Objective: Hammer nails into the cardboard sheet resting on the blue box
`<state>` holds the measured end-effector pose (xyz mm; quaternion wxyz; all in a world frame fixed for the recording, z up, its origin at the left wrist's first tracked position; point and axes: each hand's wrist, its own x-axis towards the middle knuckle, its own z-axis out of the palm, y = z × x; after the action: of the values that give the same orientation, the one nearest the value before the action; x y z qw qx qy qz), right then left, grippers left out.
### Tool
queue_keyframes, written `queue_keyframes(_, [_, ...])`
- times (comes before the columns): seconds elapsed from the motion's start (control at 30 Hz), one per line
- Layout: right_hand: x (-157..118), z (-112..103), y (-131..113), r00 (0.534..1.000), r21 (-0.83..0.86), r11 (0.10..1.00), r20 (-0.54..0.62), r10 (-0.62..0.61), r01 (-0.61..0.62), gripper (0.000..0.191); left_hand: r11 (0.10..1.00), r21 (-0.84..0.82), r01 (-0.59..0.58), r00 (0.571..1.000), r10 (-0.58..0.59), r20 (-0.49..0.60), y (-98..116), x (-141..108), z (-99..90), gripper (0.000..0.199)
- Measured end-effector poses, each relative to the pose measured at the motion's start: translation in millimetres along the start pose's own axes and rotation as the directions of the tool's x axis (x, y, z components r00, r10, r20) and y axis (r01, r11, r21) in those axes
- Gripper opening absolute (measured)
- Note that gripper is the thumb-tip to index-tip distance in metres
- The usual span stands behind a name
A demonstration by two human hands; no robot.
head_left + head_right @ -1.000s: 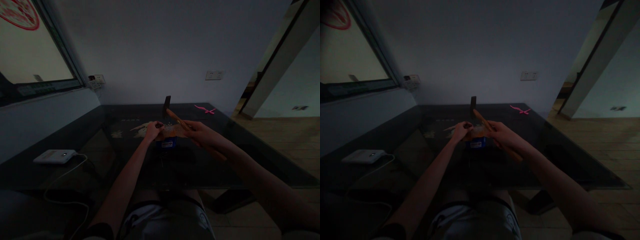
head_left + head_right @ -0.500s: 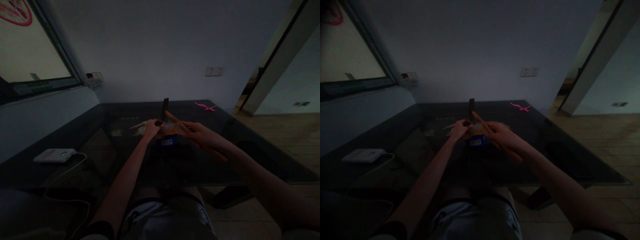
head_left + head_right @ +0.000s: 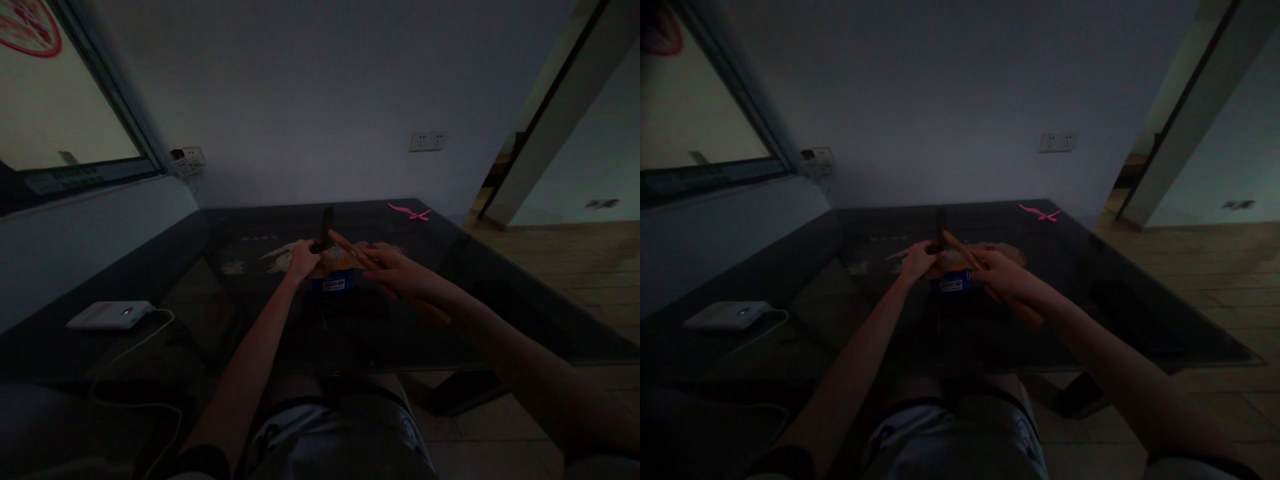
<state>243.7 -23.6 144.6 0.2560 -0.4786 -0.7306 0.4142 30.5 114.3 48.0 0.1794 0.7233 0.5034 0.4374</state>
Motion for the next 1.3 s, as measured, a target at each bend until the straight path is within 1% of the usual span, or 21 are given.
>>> queue_keyframes(0.23, [-3,-4,-6,0.999,0.01,1.0,-0.036,-0.011,0.011,0.045,1.0,0.004,0.014,1.0,-0.014,0.023,2,0,0.6,0.011])
queue_keyframes(0.43, [-1,-1,2,1.0,-0.028,1.0,0.013,0.009,-0.008,0.051,0.998,0.051,0.025,0.999,-0.026,0.025,5,-2,-1.7,0.018])
queue_keyframes(0.63, [-4,-5,-2,1.0,0.0,1.0,-0.024,-0.006,0.006,0.046,1.0,0.025,0.002,0.999,-0.003,0.047,6,-2,-1.6,0.012])
queue_keyframes(0.8, [0,-1,6,1.0,0.003,1.0,-0.01,0.022,-0.022,0.05,1.0,0.022,0.006,0.999,-0.007,0.035,3,-2,-0.5,0.015])
queue_keyframes(0.9, [0,-1,7,1.0,0.014,1.0,-0.016,0.006,-0.006,0.05,1.0,0.027,0.002,0.999,-0.003,0.035,2,-1,-0.5,0.014])
queue_keyframes(1.07, [-15,-11,1,0.999,0.062,0.998,-0.047,-0.013,0.016,0.046,1.0,0.012,-0.008,0.999,0.007,0.052,0,1,0.1,0.011])
queue_keyframes(1.2, [-32,-16,-1,0.995,0.078,0.997,-0.099,0.015,-0.007,0.053,0.999,-0.034,-0.04,0.996,0.043,0.076,-3,7,1.4,0.015])
queue_keyframes(1.3, [-43,-17,3,0.99,0.082,0.996,-0.134,0.033,-0.023,0.057,0.996,-0.061,-0.066,0.993,0.072,0.092,-4,9,-0.9,0.018])
